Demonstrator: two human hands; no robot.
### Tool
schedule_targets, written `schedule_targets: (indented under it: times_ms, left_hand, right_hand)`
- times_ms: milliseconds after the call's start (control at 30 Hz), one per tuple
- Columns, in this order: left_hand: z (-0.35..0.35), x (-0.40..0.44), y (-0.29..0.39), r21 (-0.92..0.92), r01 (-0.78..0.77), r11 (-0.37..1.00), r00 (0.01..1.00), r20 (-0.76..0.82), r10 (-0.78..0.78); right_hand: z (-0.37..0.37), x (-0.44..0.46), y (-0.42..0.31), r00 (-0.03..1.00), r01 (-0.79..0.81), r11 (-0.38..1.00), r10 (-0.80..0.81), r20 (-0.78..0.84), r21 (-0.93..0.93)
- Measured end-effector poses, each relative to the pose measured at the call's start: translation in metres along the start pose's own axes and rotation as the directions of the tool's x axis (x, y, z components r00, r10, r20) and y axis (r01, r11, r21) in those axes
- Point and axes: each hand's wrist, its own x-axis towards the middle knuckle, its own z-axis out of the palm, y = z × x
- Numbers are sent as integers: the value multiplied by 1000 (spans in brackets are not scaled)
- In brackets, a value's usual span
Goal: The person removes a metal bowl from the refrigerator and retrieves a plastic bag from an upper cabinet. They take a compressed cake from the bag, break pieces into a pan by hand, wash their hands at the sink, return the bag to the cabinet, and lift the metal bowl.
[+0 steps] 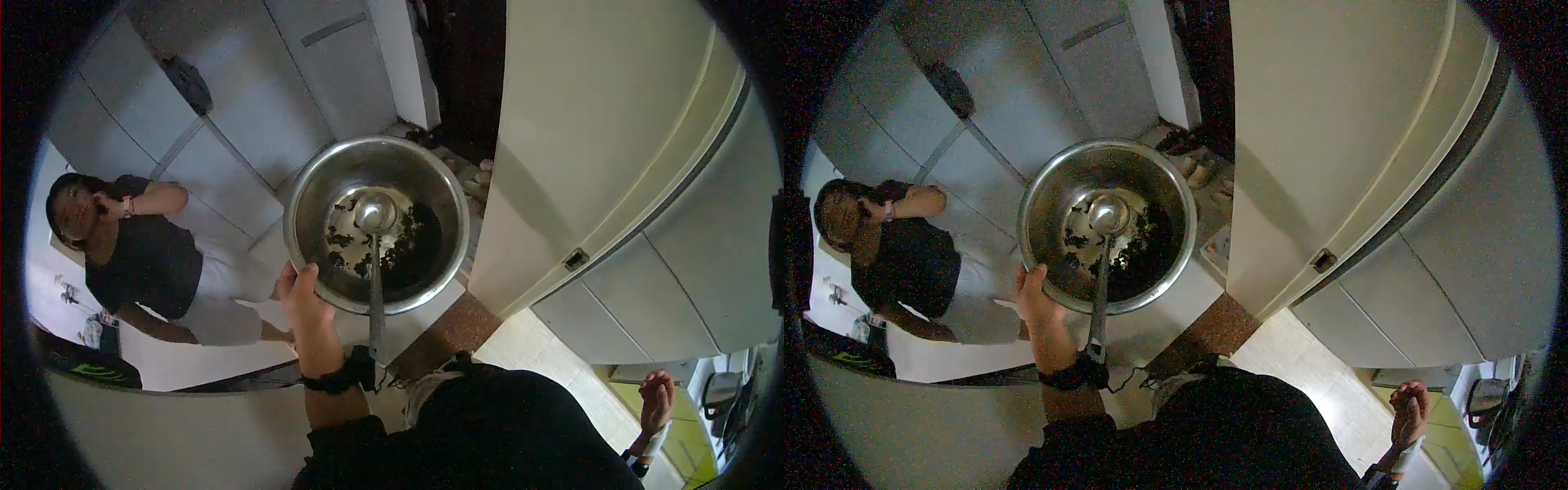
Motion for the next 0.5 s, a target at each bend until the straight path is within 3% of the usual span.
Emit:
schedule_targets:
  times_ms: [100, 167, 300, 333, 367, 400, 433, 467, 500]
  left_hand:
    - [4, -5, -2, -5, -39, 999, 998, 45, 39]
    - [3, -14, -12, 7, -4, 1000, 998, -68, 4]
    - [-20, -19, -15, 57, -10, 998, 997, -72, 14]
    - [-46, -16, -20, 678, -190, 710, 981, 114, 154]
    - [-72, -11, -26, 943, -325, 69, 912, 293, 286]
    - [-75, -14, -31, 925, -357, -129, 870, 379, 316]
    - [-66, -17, -35, 927, -374, 39, 889, 346, 298]
    - [-53, -19, -40, 880, -350, 321, 927, 274, 258]
    - [-30, -24, -43, 721, -229, 654, 973, 161, 163]
  right_hand:
    - [-8, 3, 4, 999, -29, 997, 27, 26, 78]
    - [-28, 8, 18, 998, -48, 988, 44, 34, 143]
    - [-45, 10, 33, 998, -54, 987, 55, -4, 149]
    - [-47, 8, 35, 998, -62, 987, 67, -23, 151]
    - [-50, 5, 38, 996, -58, 987, 68, -62, 153]
    - [-51, 4, 39, 989, -112, 984, 124, -82, 138]
    - [-47, 3, 38, 976, -154, 979, 172, -134, 133]
    - [-40, 1, 32, 975, -165, 977, 183, -128, 136]
    - [-26, 0, 18, 955, -241, 958, 262, -136, 157]
